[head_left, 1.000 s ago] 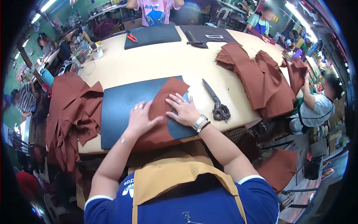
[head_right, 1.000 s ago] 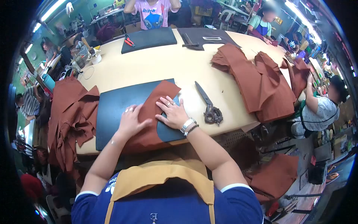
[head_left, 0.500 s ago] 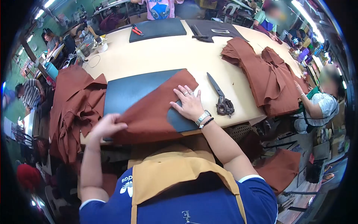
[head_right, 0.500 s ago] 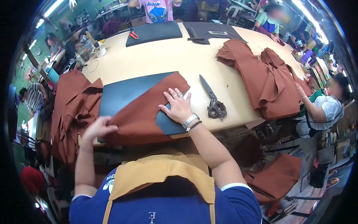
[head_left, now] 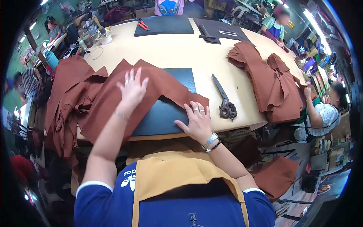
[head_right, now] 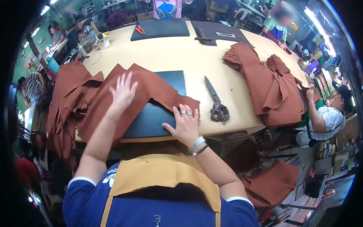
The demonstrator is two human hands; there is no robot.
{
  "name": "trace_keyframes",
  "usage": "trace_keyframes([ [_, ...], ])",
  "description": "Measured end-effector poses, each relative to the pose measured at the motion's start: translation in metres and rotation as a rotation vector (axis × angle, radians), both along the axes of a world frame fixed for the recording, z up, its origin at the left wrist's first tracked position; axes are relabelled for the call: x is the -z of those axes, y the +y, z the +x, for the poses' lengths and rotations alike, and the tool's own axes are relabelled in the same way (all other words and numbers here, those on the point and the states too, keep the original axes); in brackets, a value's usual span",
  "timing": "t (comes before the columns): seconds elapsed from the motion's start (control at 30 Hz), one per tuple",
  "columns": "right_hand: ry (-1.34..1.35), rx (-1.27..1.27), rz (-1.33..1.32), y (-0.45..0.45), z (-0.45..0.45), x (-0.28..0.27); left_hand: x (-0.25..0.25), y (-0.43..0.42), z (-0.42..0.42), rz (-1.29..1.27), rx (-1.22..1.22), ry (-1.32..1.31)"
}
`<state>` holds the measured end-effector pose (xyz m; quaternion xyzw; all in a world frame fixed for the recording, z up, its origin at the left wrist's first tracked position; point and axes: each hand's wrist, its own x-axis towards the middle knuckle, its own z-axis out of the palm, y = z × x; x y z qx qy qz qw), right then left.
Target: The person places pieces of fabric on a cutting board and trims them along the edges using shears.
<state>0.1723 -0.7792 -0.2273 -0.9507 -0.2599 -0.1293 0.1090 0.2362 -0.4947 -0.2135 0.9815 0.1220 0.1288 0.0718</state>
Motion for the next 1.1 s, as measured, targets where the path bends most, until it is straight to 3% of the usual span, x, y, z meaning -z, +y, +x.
trace_keyframes([
  [0.03,-0.086,-0.001,-0.030,-0.004,-0.003,0.004,0.001,-0.006,-0.024,-0.117,-0.078,0.180],
  [0.13,-0.029,-0.041,-0.012,-0.011,-0.010,-0.006,0.019,-0.002,-0.069,-0.096,-0.144,0.277],
  [0.3,0.153,-0.252,0.131,-0.001,-0.026,-0.027,0.022,0.028,-0.043,-0.025,0.022,0.196],
  [0.33,0.049,-0.342,0.205,0.001,-0.027,-0.027,0.029,0.045,-0.025,0.016,0.110,0.188],
  [0.43,0.196,-0.220,0.300,-0.017,-0.005,-0.035,0.024,0.103,0.019,0.164,0.296,0.264],
  [0.5,0.026,-0.004,0.081,-0.050,0.022,-0.029,0.020,0.141,0.034,0.314,0.289,0.294],
  [0.57,-0.010,0.283,0.092,-0.101,0.046,0.011,0.013,0.156,0.036,0.381,0.243,0.278],
  [0.83,-0.040,0.318,0.190,-0.125,0.043,0.029,0.028,0.101,0.000,0.151,0.299,-0.072],
  [1.0,-0.122,0.296,0.305,-0.128,0.048,0.045,0.036,0.086,-0.016,-0.014,-0.126,0.154],
  [1.1,-0.152,0.296,0.314,-0.130,0.047,0.047,0.039,0.089,-0.014,-0.002,-0.140,0.193],
])
